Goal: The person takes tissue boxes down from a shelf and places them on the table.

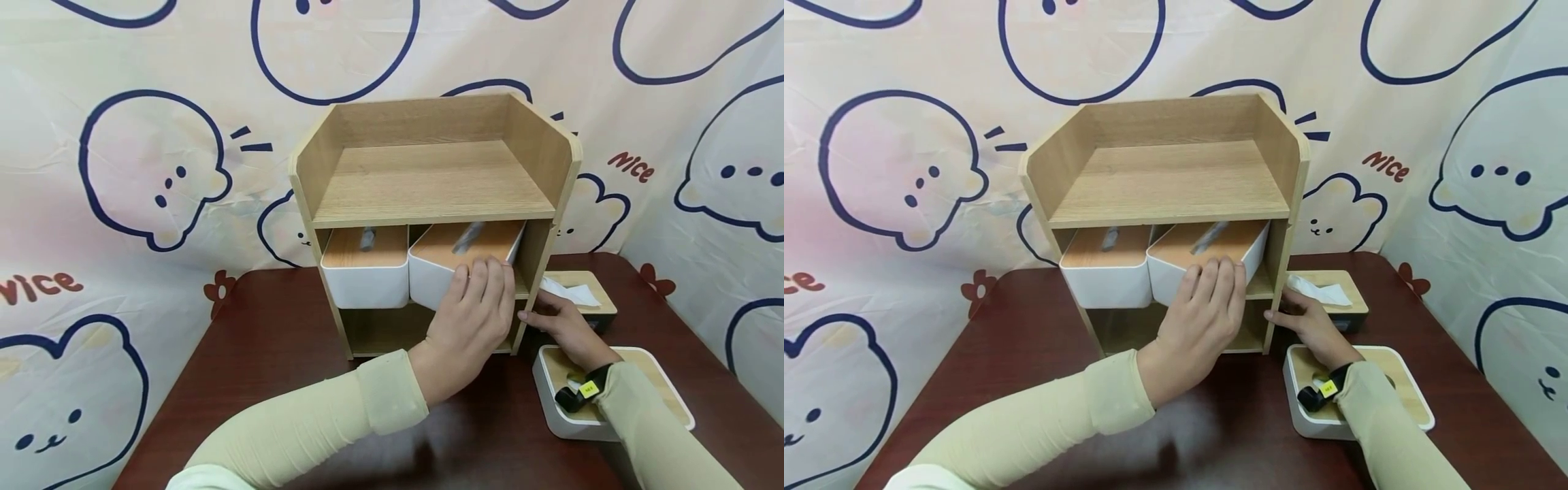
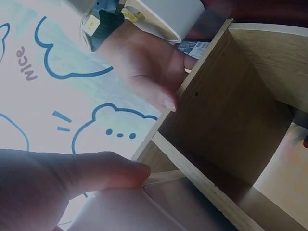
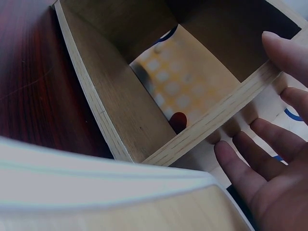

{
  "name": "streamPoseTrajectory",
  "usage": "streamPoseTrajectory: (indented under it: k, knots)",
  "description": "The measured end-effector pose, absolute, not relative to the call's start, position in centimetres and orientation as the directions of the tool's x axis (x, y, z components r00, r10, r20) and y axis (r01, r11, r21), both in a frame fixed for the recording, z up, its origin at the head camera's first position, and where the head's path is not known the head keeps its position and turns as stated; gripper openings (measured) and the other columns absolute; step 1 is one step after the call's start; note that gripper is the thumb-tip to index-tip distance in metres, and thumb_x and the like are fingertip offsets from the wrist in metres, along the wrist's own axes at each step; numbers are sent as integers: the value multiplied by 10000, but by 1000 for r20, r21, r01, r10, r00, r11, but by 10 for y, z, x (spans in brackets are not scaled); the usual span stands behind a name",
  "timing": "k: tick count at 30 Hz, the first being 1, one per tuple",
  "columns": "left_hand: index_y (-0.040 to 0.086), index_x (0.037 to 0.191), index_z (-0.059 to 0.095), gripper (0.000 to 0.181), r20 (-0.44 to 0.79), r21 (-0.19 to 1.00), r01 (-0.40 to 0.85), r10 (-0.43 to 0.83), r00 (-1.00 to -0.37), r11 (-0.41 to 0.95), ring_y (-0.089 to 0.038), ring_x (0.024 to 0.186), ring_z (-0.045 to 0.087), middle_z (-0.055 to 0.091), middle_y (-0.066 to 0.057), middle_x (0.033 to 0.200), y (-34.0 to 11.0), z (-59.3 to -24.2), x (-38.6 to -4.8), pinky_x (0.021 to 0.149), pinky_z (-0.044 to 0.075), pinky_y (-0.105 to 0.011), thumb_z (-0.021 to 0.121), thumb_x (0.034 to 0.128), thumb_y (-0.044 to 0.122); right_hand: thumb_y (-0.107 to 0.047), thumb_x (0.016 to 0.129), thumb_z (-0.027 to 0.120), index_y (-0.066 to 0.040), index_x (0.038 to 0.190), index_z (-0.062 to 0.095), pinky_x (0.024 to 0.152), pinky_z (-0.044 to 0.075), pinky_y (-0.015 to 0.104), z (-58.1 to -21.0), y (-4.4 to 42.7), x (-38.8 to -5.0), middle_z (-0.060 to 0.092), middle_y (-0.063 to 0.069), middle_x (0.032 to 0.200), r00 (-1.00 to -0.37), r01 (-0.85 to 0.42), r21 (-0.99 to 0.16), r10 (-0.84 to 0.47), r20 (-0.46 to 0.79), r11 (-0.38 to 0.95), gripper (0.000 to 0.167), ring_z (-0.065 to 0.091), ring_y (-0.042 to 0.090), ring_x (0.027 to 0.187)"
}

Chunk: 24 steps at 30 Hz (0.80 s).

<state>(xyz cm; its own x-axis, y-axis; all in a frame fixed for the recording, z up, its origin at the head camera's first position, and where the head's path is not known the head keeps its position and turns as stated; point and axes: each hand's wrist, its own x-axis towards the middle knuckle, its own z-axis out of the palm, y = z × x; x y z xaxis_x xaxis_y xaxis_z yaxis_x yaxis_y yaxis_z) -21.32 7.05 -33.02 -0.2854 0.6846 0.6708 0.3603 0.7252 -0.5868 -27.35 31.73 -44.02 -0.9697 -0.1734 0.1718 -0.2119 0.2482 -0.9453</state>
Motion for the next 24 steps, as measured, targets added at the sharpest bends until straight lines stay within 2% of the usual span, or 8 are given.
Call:
streamPoseTrajectory:
  k: [6, 12, 19, 24]
  knots:
    - [-87, 1328, 492, 472, 664, -585, 360, 684, -302, 726, -305, 1084, 490, 541, -178, 1222, 69, -329, -205, 931, 383, -404, 434, 927, 156, -241, 932, 687, -50, 1473, 420, 873, 515, 345, -440, 317, -274, 561, 113, 1336, -969, -212, -947, -175, 172, 242, 633, 597, 140, 1089]
    - [-87, 1330, 493, 466, 651, -582, 384, 694, -307, 717, -306, 1085, 492, 540, -182, 1226, 65, -330, -197, 920, 391, -402, 420, 939, 156, -235, 935, 683, -49, 1483, 401, 846, 514, 278, -442, 316, -275, 562, 123, 1330, -970, -203, -951, -177, 165, 231, 643, 608, 138, 1073]
    - [-72, 1317, 517, 423, 672, -577, 391, 689, -271, 717, -295, 1066, 502, 554, -171, 1204, 62, -330, -193, 890, 400, -392, 412, 959, 127, -236, 930, 689, -49, 1475, 416, 857, 522, 339, -442, 317, -275, 570, 115, 1318, -970, -212, -948, -174, 173, 238, 637, 612, 155, 1066]
    - [-53, 1263, 569, 374, 705, -572, 395, 677, -212, 719, -280, 1030, 519, 576, -158, 1163, 58, -325, -187, 860, 413, -376, 370, 976, 79, -241, 930, 689, -32, 1467, 421, 862, 523, 366, -441, 318, -275, 577, 107, 1306, -969, -209, -949, -178, 169, 236, 635, 608, 158, 1060]
